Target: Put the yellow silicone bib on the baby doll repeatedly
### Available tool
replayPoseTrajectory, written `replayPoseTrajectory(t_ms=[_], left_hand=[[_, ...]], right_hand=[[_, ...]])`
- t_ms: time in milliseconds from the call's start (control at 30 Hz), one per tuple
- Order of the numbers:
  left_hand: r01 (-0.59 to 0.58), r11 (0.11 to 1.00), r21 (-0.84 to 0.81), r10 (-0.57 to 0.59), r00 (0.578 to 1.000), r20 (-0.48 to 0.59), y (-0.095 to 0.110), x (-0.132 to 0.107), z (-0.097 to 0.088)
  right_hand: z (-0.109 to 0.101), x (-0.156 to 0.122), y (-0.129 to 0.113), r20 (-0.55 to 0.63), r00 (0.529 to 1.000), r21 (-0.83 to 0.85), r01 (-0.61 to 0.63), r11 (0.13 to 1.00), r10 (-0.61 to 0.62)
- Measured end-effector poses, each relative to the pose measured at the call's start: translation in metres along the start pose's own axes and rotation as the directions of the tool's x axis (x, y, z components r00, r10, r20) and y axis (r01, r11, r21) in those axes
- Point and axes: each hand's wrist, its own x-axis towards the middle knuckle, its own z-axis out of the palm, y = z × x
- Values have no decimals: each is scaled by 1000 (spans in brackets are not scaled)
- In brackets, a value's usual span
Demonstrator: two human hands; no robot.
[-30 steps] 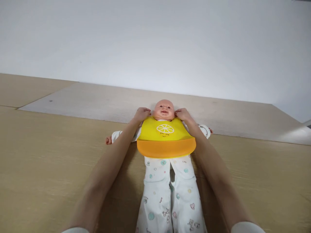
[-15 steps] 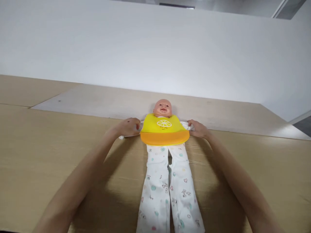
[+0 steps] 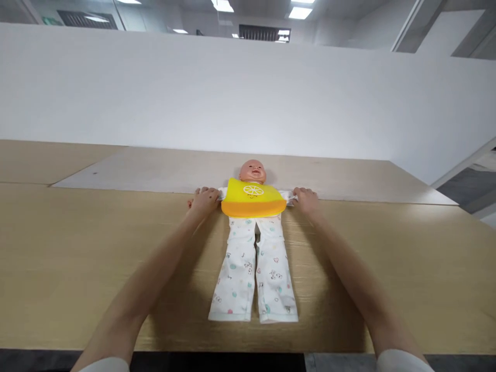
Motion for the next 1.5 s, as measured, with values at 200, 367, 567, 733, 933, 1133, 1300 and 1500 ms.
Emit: replayPoseTrajectory(t_ms=[200, 367, 567, 733, 933, 1133, 1300, 1500], left_hand=[[-100, 993, -63, 66, 913, -401, 21, -50, 10], [-322, 924, -206, 140, 786, -603, 42, -71, 10], [-471, 820, -325, 123, 699, -704, 48, -69, 15], [-464, 736, -493, 36, 754, -656, 55, -75, 8], [-200, 554, -808, -162, 926, -340, 52, -74, 0], [-128, 533, -836, -42, 983, -178, 51, -69, -13], [-99, 550, -829, -55, 987, -154, 51, -55, -30], [-85, 568, -819, 70, 996, -54, 46, -35, -63]], right_hand=[[13, -41, -16, -253, 952, 121, 208, 971, -173], [23, -49, -31, -454, 828, 225, 465, 856, -330], [24, -51, -33, -451, 827, 442, 534, 721, -336], [3, -55, -25, -181, 912, 664, 390, 638, -369], [-10, -58, -35, -138, 960, 695, 268, 667, -242], [-11, -55, -38, -185, 943, 606, 332, 723, -277], [-21, -50, -39, -143, 935, 521, 349, 779, -324], [-45, -43, -51, 16, 943, 529, 275, 803, -333]])
